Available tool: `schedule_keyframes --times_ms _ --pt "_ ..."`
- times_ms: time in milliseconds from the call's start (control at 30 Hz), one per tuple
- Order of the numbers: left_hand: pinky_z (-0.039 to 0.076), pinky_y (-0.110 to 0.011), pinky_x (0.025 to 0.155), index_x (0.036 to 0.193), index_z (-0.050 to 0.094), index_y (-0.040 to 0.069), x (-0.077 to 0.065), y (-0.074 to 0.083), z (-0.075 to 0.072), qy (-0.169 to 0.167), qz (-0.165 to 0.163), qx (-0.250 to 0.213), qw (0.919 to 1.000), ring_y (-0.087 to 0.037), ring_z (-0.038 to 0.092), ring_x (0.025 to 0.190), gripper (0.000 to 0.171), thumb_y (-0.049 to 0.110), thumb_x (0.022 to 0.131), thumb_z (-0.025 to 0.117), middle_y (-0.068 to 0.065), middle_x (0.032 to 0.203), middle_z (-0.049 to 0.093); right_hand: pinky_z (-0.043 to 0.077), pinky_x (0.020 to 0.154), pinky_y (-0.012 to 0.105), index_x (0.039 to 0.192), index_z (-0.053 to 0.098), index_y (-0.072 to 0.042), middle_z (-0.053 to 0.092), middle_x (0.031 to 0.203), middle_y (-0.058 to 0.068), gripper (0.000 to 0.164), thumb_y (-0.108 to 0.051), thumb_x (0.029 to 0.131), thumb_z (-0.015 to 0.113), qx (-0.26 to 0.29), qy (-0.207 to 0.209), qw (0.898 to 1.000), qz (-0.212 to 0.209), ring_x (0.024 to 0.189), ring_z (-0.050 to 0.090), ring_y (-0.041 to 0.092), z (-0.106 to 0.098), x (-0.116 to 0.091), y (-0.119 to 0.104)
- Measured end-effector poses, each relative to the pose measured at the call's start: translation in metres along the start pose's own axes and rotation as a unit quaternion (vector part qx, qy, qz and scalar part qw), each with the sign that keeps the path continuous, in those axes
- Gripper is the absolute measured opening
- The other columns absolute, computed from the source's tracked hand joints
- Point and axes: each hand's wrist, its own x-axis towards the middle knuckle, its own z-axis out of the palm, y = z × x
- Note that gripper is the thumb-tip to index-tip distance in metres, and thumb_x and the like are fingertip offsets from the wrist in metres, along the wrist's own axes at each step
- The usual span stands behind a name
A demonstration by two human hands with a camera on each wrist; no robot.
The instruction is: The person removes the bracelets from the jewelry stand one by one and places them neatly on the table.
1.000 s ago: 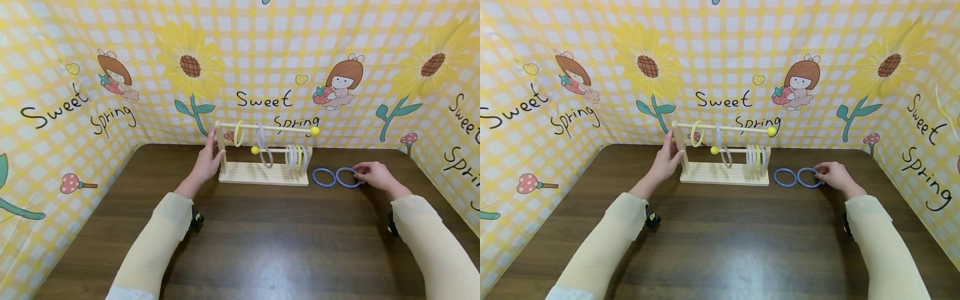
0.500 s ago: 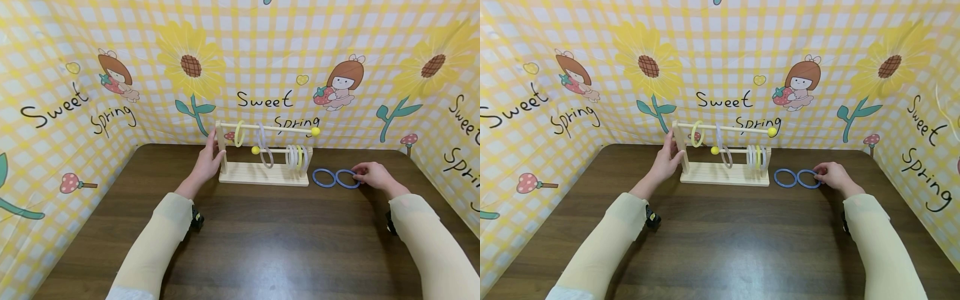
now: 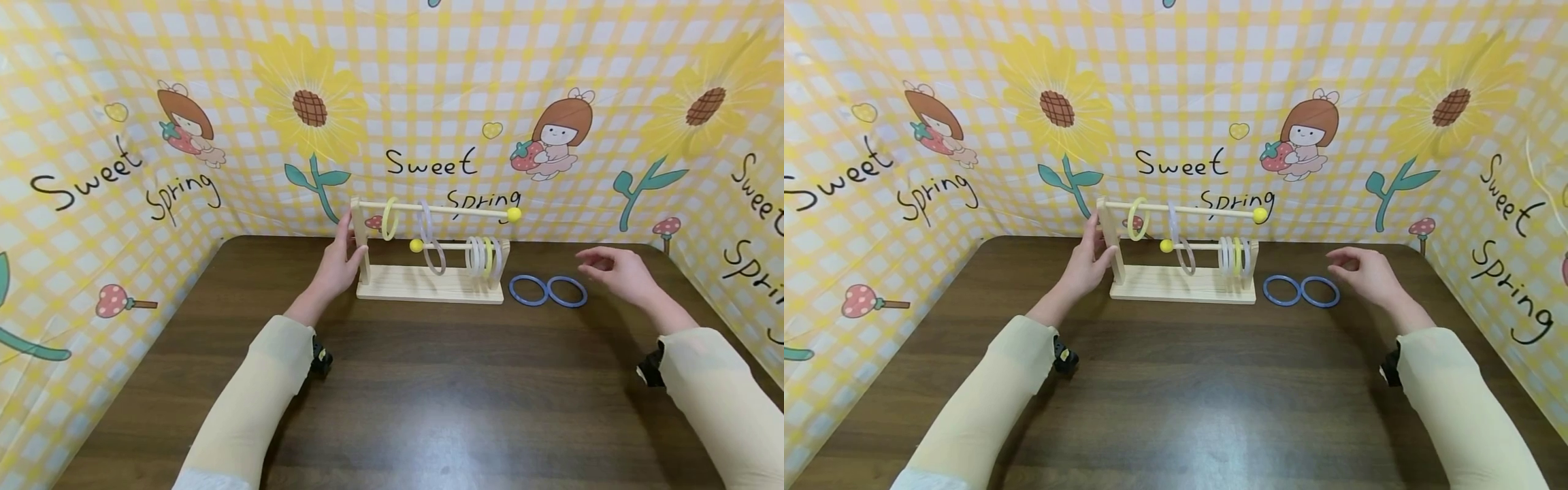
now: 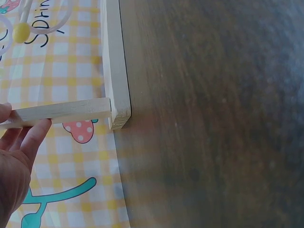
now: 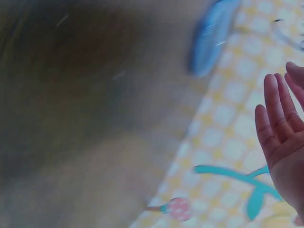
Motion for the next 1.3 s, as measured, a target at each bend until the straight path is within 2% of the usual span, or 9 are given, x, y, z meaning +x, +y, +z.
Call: schedule_keyframes --times_ms 100,200,333,600,800,1000,1167,1300 --pt "0.046 -0.05 0.095 0.157 0.001 0.016 0.001 0.001 -0.001 0.003 0.007 0.004 1.0 -0.039 0.051 0.121 0.076 0.004 0.101 0.051 -0.026 0.133 0.05 0.047 0.058 0.017 0.113 0.067 0.003 0.069 0.089 0.013 0.023 -0.011 0.094 0.065 0.039 0.036 0.998 -0.021 0.07 0.062 0.005 -0.003 0.001 -0.018" --pt "0.046 -0.05 0.095 0.157 0.001 0.017 0.002 0.001 -0.001 0.004 0.008 0.004 1.0 -0.039 0.051 0.122 0.076 0.005 0.101 0.051 -0.027 0.134 0.05 0.049 0.06 0.013 0.113 0.066 0.004 0.071 0.088 0.004 0.024 -0.01 0.093 0.066 0.085 0.058 0.994 -0.044 0.07 0.062 0.0 -0.003 0.003 -0.037" --pt "0.046 -0.05 0.095 0.157 0.0 0.018 0.0 -0.002 0.001 0.0 0.003 -0.001 1.0 -0.039 0.05 0.123 0.076 0.005 0.101 0.05 -0.027 0.134 0.05 0.051 0.062 0.015 0.112 0.066 0.006 0.071 0.089 -0.005 0.025 -0.009 0.092 0.068 0.124 0.065 0.988 -0.064 0.071 0.065 0.002 -0.001 0.005 -0.058" --pt "0.047 -0.051 0.094 0.157 0.001 0.015 0.001 -0.001 0.002 0.003 0.007 -0.004 1.0 -0.04 0.051 0.121 0.076 0.004 0.101 0.05 -0.027 0.132 0.049 0.053 0.064 0.017 0.111 0.066 0.006 0.072 0.092 -0.003 0.022 -0.003 0.091 0.068 0.198 0.065 0.974 -0.09 0.073 0.067 0.007 0.009 0.01 -0.094" --pt "0.046 -0.051 0.095 0.157 0.001 0.014 -0.001 -0.001 0.001 0.003 0.005 -0.001 1.0 -0.04 0.051 0.121 0.076 0.003 0.1 0.05 -0.027 0.133 0.049 0.054 0.066 0.019 0.113 0.064 0.011 0.072 0.097 0.011 0.024 0.003 0.091 0.065 0.245 0.058 0.961 -0.112 0.075 0.068 0.01 0.024 0.015 -0.115" --pt "0.047 -0.051 0.094 0.157 0.0 0.014 0.0 0.0 0.001 0.005 0.009 -0.001 0.9999 -0.04 0.051 0.121 0.077 0.004 0.1 0.051 -0.028 0.133 0.049 0.054 0.067 0.02 0.11 0.064 0.012 0.072 0.095 0.005 0.022 0.006 0.089 0.066 0.286 0.065 0.95 -0.111 0.075 0.068 0.013 0.043 0.023 -0.135" --pt "0.046 -0.051 0.095 0.157 -0.001 0.015 0.0 -0.001 0.001 0.003 0.007 0.001 1.0 -0.04 0.051 0.121 0.077 0.003 0.1 0.05 -0.028 0.134 0.048 0.053 0.064 0.019 0.107 0.064 0.014 0.068 0.097 0.025 0.018 0.008 0.09 0.064 0.284 0.052 0.951 -0.111 0.073 0.067 0.014 0.054 0.023 -0.161" --pt "0.046 -0.05 0.095 0.157 0.0 0.015 -0.001 0.0 0.0 0.001 0.005 0.001 1.0 -0.04 0.051 0.121 0.077 0.003 0.1 0.051 -0.028 0.135 0.048 0.05 0.062 0.018 0.111 0.063 0.012 0.066 0.101 0.029 0.021 0.005 0.091 0.064 0.276 0.036 0.956 -0.097 0.074 0.066 0.012 0.063 0.025 -0.179"
